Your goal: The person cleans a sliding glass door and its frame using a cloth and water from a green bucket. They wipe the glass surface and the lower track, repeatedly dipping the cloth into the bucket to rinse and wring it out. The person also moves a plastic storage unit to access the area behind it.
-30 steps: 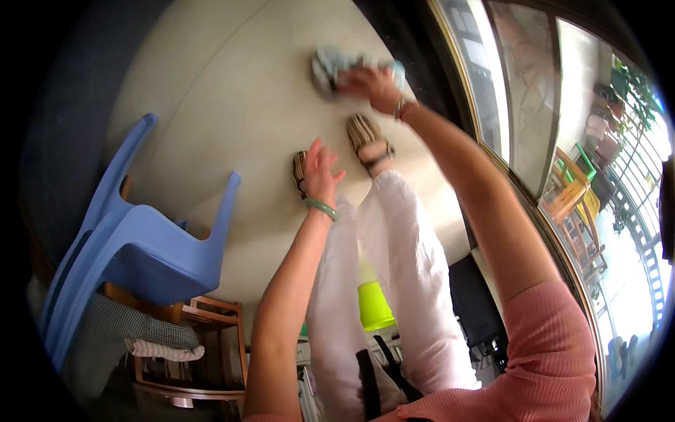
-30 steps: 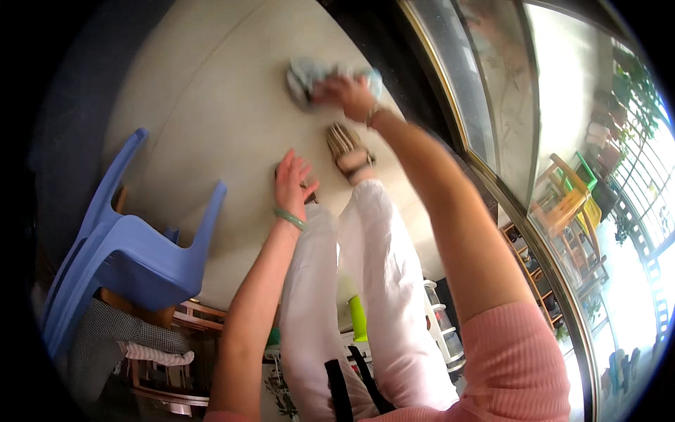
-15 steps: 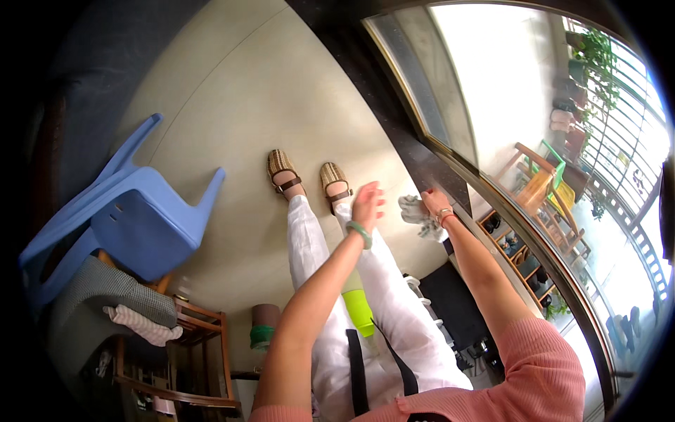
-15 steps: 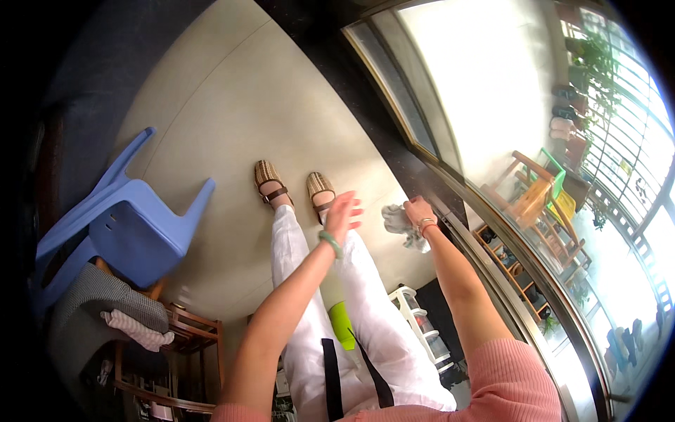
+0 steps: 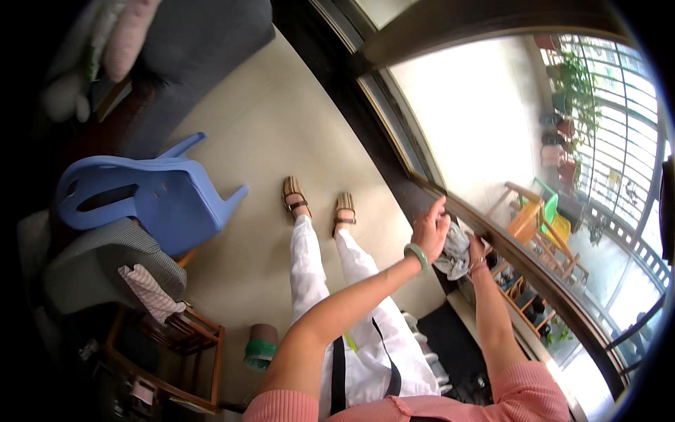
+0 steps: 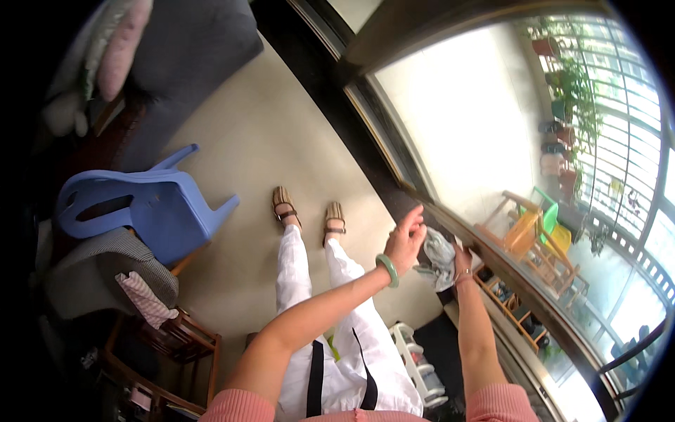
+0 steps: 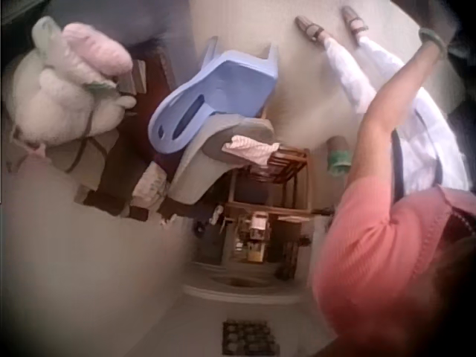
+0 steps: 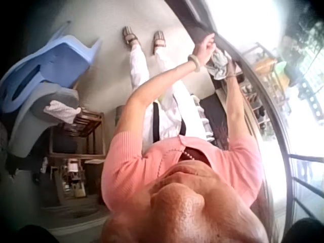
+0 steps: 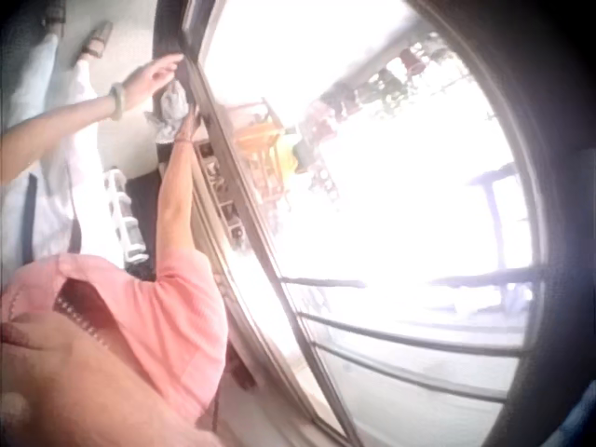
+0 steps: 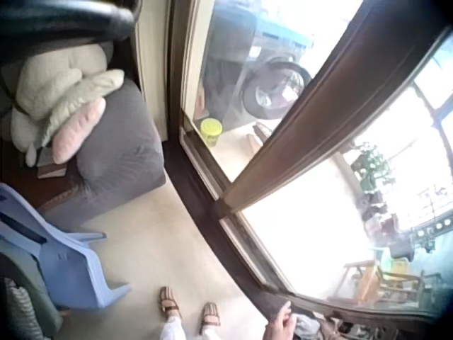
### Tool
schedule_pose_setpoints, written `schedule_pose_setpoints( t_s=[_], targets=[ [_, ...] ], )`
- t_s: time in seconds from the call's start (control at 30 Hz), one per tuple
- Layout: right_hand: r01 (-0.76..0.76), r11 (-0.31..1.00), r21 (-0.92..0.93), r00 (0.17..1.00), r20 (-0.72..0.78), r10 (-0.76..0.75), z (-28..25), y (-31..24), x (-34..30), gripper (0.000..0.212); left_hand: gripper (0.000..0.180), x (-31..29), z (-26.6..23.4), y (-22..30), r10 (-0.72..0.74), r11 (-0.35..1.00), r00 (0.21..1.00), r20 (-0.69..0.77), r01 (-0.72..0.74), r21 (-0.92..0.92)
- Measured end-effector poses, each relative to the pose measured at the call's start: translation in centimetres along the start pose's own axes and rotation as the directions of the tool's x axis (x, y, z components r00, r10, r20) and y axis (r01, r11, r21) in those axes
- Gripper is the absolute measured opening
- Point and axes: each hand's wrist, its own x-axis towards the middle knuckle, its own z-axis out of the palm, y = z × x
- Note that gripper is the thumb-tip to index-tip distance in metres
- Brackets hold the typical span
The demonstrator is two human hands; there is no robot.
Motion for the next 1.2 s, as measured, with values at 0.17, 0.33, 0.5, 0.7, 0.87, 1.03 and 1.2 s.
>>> schedule_pose_setpoints(
  t_s=[0.17,0.33,0.5,0.7,0.87,1.03,1.2],
  targets=[
    [0.038,0.985,0.166,0.995,0.085,-0.053,-3.2,4.4,1.8,0.053,0.046,-2.1,2.4,3.2,0.127,0.988,0.991,0.035,-0.130,0.089],
    [0.082,0.982,0.172,0.971,0.207,-0.118,-4.0,5.1,4.0,0.045,0.044,-3.5,3.5,5.6,0.177,0.978,0.983,0.046,-0.181,0.100],
    [-0.037,0.995,0.093,0.981,0.193,0.018,-0.4,-0.2,0.6,0.048,0.041,-3.0,4.4,1.2,0.029,0.999,0.998,-0.047,-0.028,0.026],
    [-0.513,0.815,0.270,0.704,0.675,0.220,9.3,-7.0,-5.8,0.032,0.076,-1.9,-0.2,-8.4,-0.222,0.975,0.966,-0.129,0.223,-0.006],
    [-0.481,0.854,0.198,0.577,0.805,0.138,18.4,-11.8,-8.5,0.039,0.068,3.1,-5.2,-10.3,-0.232,0.942,0.916,-0.328,0.127,-0.312],
    [-0.047,0.982,-0.182,0.594,0.785,0.174,25.9,-16.6,-8.1,0.054,0.060,5.9,-11.6,-11.8,-0.517,0.716,0.818,-0.253,0.252,-0.651],
    [0.497,0.797,-0.344,0.553,0.833,0.014,31.4,-15.7,-0.6,0.039,0.070,9.9,-10.3,-13.7,-0.586,0.390,0.797,-0.147,0.118,-0.913]
  ],
)
